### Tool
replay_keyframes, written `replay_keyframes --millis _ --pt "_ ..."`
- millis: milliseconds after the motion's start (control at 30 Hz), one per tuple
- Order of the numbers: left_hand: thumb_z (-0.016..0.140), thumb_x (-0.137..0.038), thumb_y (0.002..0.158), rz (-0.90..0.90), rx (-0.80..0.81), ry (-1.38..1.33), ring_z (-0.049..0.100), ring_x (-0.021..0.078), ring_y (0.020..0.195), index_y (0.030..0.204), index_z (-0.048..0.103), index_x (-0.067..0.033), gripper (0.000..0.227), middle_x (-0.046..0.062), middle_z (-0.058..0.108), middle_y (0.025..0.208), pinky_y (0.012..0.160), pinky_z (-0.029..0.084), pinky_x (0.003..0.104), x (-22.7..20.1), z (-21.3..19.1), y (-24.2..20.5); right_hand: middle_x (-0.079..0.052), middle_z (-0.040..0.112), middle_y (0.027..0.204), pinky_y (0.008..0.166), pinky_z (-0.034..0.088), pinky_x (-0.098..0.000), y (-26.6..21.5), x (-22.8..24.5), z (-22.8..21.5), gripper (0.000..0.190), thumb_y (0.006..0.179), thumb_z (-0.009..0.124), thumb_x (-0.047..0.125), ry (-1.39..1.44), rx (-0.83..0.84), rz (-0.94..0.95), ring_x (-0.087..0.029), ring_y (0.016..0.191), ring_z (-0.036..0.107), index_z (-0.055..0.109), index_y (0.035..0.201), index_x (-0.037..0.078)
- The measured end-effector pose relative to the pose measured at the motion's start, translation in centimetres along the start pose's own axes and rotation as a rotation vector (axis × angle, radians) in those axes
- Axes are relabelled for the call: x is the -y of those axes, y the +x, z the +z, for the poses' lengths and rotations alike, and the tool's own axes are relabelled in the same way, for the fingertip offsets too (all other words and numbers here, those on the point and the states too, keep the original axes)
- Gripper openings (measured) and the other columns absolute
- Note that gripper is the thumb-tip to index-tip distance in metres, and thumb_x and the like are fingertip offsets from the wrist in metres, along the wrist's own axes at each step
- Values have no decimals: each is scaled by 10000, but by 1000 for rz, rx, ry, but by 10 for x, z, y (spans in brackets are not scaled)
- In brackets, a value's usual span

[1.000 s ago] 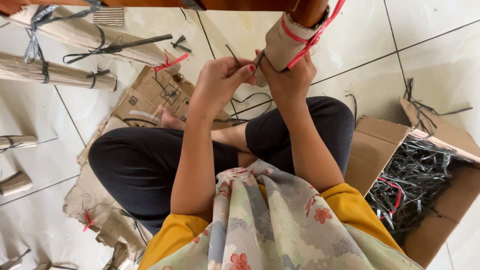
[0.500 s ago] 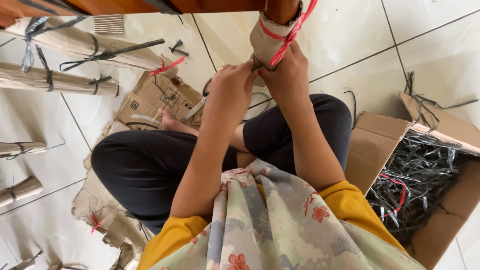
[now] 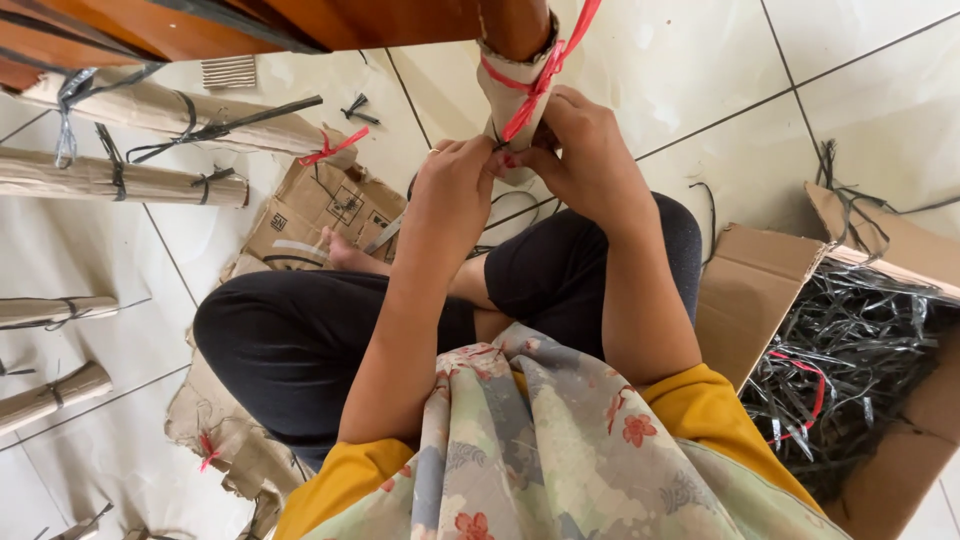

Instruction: Wrapping the legs of a wooden stool with cardboard and securing them with plastic ties.

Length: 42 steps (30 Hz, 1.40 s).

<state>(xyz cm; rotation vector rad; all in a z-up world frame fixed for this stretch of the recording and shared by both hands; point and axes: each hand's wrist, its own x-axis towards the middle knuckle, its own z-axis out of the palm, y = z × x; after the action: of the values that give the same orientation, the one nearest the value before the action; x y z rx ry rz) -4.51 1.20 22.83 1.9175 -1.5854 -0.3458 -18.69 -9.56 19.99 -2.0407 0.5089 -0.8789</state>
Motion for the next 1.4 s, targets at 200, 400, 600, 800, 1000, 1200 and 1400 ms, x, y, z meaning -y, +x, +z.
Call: replay_keyframes --millis 200,400,600,800,1000,1200,1400 --pt "601 -42 939 -18 -8 -35 659 241 844 796 645 -42 150 32 716 766 754 524 345 -2 0 -2 -131 641 938 630 492 -295 2 -13 19 207 784 731 -172 15 -182 -52 -197 696 571 671 961 -84" --pt "604 -6 919 44 -52 -67 660 267 828 818 638 -22 107 62 727 815 733 526 366 -3 5 -8 -126 643 900 644 509 -295 -2 -15 31 207 775 758 -177 45 -279 -46 -200 705 571 636 905 -72" --pt "601 57 834 77 -59 -302 623 279 817 891 679 9 109 97 710 802 731 521 357 13 23 -4 -162 689 1028 619 493 -329 0 3 21 220 806 709 -153 -74 -174 4 -249 737 615 650 1006 -82" --pt "641 -99 969 -1 -53 -361 700 344 844 858 704 -103 128 99 691 772 757 578 450 29 43 -4 -188 589 768 622 542 -418 8 22 11 86 891 710 -188 -177 -113 -79 -350 680 623 676 889 -108" --pt "652 -159 973 -139 -15 -662 677 227 729 975 762 -83 134 100 719 751 728 563 421 39 51 -1 -80 618 729 612 541 -313 -12 1 12 137 915 866 -67 -147 -311 91 -238 672 675 755 891 10" --pt "696 -265 931 -414 67 -1074 568 120 804 969 802 -30 261 82 651 706 922 532 401 34 46 12 -72 678 686 638 556 -289 -13 11 6 116 934 849 -50 -130 -301 194 -200 643 681 795 899 46" --pt "751 -264 922 -488 99 -1111 656 94 786 941 808 -36 236 85 736 739 996 530 374 29 41 16 -53 702 665 706 562 -338 -18 29 5 159 1002 706 -34 -131 -163 288 -242 659 724 775 951 100"
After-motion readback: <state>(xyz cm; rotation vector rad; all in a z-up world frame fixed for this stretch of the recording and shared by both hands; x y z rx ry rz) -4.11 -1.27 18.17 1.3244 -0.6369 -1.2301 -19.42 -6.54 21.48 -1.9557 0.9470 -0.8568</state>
